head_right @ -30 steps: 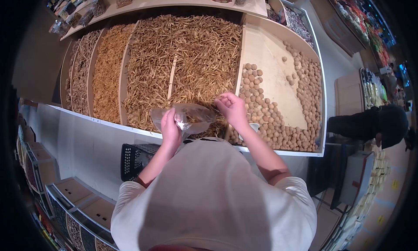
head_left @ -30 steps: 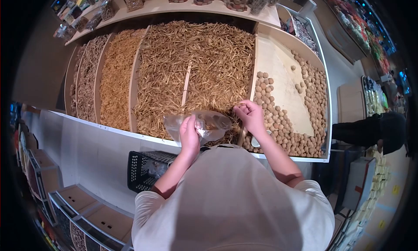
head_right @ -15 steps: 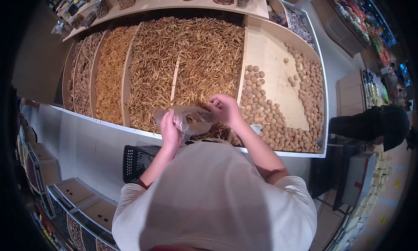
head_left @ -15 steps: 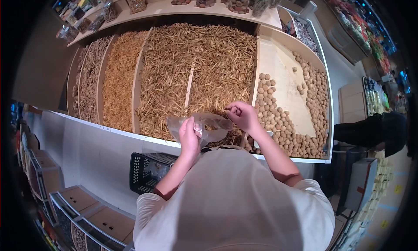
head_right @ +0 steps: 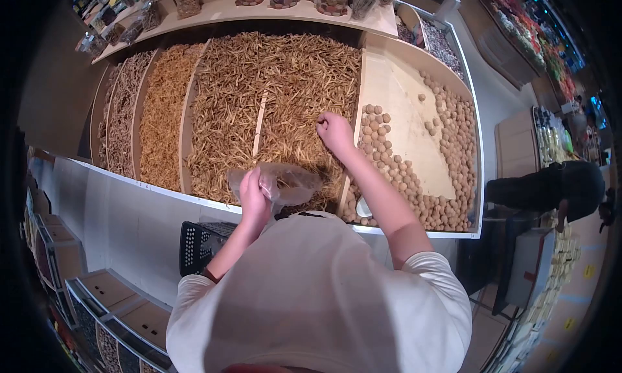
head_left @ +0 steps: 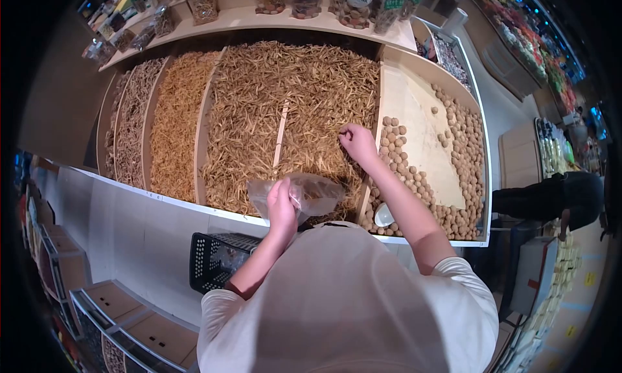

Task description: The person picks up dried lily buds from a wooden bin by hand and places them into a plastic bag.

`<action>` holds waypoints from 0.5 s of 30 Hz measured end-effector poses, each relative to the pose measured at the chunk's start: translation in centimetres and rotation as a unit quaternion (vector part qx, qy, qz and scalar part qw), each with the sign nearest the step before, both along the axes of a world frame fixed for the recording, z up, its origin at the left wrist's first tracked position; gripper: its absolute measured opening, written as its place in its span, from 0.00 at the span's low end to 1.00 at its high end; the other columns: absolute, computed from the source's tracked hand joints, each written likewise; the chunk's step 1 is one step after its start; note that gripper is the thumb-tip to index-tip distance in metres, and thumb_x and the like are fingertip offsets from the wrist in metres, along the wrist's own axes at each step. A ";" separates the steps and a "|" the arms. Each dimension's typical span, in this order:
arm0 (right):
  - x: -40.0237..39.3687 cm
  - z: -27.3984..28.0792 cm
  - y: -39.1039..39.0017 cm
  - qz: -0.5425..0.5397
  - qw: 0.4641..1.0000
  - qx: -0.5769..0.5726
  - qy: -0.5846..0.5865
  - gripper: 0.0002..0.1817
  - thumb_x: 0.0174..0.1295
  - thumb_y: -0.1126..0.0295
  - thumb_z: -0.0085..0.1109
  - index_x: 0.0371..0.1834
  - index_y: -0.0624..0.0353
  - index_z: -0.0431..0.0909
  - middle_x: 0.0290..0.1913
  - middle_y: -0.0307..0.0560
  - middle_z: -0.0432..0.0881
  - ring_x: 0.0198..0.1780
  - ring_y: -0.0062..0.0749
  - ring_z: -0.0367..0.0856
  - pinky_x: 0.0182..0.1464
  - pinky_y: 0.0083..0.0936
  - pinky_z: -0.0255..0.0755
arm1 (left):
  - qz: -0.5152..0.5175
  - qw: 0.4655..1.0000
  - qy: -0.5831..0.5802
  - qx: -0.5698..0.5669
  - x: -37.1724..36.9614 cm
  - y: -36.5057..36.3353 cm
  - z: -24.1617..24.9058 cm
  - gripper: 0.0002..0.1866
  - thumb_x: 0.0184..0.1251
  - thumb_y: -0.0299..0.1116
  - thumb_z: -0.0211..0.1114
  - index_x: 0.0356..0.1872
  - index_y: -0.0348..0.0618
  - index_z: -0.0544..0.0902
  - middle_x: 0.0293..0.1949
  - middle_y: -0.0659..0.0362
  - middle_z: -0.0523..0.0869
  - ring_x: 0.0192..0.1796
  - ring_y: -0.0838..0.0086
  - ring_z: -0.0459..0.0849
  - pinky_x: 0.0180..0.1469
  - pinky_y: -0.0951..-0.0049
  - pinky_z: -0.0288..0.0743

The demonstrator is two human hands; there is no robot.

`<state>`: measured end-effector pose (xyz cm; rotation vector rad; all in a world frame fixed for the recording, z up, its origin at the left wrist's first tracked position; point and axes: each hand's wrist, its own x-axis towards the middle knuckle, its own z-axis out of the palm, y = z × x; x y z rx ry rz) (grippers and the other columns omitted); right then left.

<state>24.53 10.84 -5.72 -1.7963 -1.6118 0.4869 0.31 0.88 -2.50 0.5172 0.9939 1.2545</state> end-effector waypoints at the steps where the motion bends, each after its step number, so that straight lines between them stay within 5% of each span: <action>1: -0.3 -0.2 0.7 0.002 0.999 0.023 -0.023 0.09 0.55 0.70 0.64 0.38 0.61 0.83 0.25 0.49 0.80 0.29 0.40 0.81 0.36 0.33 0.75 | 0.003 1.000 -0.002 0.002 -0.4 0.2 -0.6 0.14 0.78 0.37 0.54 0.27 0.50 0.72 0.19 0.71 0.68 0.19 0.87 0.62 0.21 0.81 0.53; 3: -0.7 -0.6 1.5 0.006 0.998 0.040 -0.038 0.08 0.55 0.71 0.63 0.37 0.61 0.82 0.29 0.52 0.81 0.33 0.46 0.82 0.39 0.36 0.76 | -0.039 0.998 -0.038 0.008 -1.4 0.4 -1.6 0.10 0.79 0.35 0.51 0.38 0.45 0.77 0.27 0.67 0.77 0.28 0.84 0.74 0.30 0.79 0.67; 15: -0.8 0.9 -0.2 -0.016 0.989 0.111 -0.097 0.05 0.59 0.71 0.62 0.34 0.60 0.81 0.32 0.53 0.81 0.35 0.47 0.82 0.39 0.38 0.75 | -0.035 0.997 -0.070 -0.017 -0.9 1.5 -1.7 0.12 0.79 0.34 0.49 0.35 0.44 0.78 0.25 0.67 0.78 0.25 0.83 0.73 0.28 0.79 0.65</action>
